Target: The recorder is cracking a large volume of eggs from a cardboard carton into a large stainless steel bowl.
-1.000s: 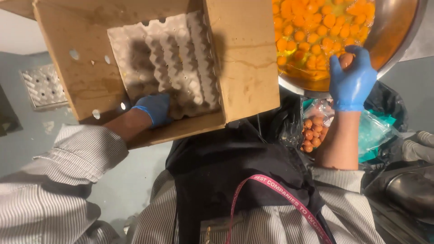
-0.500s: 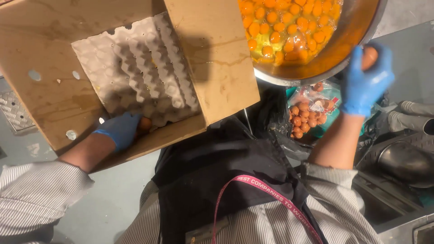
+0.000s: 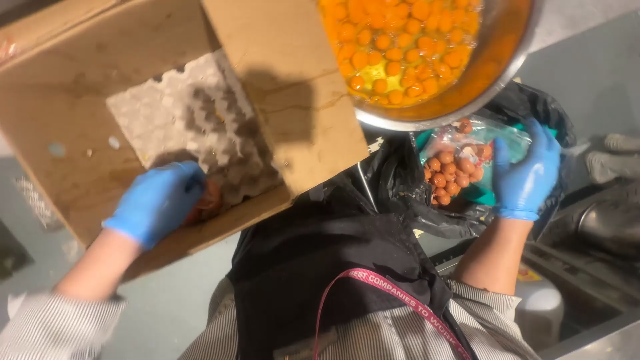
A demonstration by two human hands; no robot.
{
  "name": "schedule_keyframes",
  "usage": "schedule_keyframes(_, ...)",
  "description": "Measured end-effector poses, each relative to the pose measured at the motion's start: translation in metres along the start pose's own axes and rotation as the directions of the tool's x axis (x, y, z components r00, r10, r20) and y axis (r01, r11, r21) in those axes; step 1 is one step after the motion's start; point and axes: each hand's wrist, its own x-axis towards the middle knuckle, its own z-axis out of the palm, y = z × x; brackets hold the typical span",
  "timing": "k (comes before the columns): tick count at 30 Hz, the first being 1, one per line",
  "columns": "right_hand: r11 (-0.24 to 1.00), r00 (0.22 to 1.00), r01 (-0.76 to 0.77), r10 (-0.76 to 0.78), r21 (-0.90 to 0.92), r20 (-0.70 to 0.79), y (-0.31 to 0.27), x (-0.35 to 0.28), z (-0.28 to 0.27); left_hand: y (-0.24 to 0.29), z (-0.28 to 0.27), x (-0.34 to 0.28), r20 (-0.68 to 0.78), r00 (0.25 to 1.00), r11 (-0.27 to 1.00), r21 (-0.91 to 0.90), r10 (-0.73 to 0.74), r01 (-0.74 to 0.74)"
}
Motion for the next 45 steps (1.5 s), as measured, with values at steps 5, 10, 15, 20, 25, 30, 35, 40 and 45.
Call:
schedule_keyframes(5,0.774,0.927,0.375,-0.331,0.511,-0.179,-0.141,0.001,-0.073,0.151,-0.106,0.012,-0.316,0.840,0.811,-0.260,0.441,-0.524)
schedule_keyframes(10,0.640,0.894,0.421,-0.172,0.643,-0.414,-0.164,0.024,-0.054,0.285,-0.066,0.168,-0.505,0.547,0.564,-0.137,0.668,-0.815)
schedule_keyframes(15,0.425,0.815,0.401,0.239,0.812,-0.528,-0.055,0.043,0.015,0.363,-0.036,0.237,-0.053,0.804,0.606,-0.628,0.593,-0.488)
schedule_keyframes(20,0.629,0.739,0.334,0.287,0.702,-0.609,0.047,0.024,0.008,0.393,-0.074,0.235,-0.215,0.752,0.693,-0.295,0.623,-0.658)
schedule_keyframes(25,0.995,0.960,-0.100,0.097,0.002,-0.261,0.077,-0.026,0.016,0.231,-0.062,0.129,-0.508,0.426,0.556,0.130,0.748,-0.821)
schedule_keyframes(30,0.978,0.972,-0.207,0.203,0.029,0.118,0.088,-0.038,0.047,0.075,-0.071,0.022,0.097,0.979,0.963,-0.218,0.181,-0.157)
schedule_keyframes(35,0.960,0.974,0.227,-0.226,0.164,-0.028,0.043,0.007,0.029,-0.070,0.070,0.033,0.287,0.869,0.914,0.187,-0.402,0.361)
schedule_keyframes(40,0.882,0.965,0.250,-0.262,0.400,-0.024,-0.046,0.040,-0.007,-0.102,0.117,0.044,0.357,0.864,0.932,0.208,-0.355,0.296)
schedule_keyframes(45,0.826,0.958,0.261,-0.287,0.499,-0.027,-0.090,0.041,-0.010,-0.100,0.155,0.029,0.221,0.923,0.940,0.209,-0.314,0.269)
